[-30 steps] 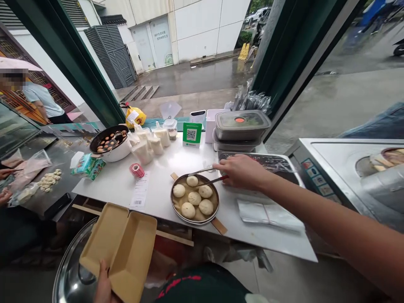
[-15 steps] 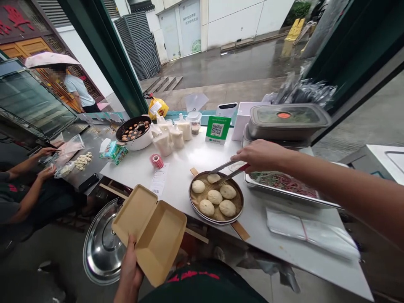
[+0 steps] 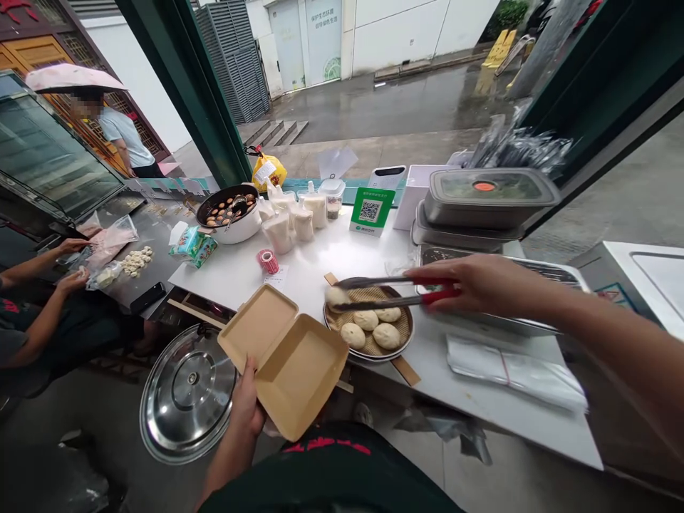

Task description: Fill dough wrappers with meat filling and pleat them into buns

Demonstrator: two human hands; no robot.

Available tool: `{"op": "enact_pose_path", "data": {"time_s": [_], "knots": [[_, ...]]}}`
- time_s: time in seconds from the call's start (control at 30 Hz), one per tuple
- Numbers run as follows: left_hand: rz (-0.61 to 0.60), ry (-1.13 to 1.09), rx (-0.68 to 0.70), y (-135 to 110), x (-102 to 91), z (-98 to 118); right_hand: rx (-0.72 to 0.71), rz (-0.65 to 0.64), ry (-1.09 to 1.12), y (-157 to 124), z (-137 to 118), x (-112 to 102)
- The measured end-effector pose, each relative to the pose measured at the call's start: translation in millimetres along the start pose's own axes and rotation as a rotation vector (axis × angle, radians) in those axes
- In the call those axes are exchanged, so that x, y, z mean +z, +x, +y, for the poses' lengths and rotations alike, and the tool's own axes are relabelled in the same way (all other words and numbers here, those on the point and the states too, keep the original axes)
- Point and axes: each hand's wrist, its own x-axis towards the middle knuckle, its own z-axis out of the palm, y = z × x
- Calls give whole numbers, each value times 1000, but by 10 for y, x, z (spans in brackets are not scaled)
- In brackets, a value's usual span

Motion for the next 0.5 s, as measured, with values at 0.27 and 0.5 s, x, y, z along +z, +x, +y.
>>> {"op": "enact_pose_path", "data": {"time_s": [0.27, 0.5], "knots": [[-69, 90, 19, -81, 39, 61, -652, 10, -516, -423, -744, 474], [-12, 159, -13, -83, -137, 18, -678, -2, -542, -557, -836, 480]]}}
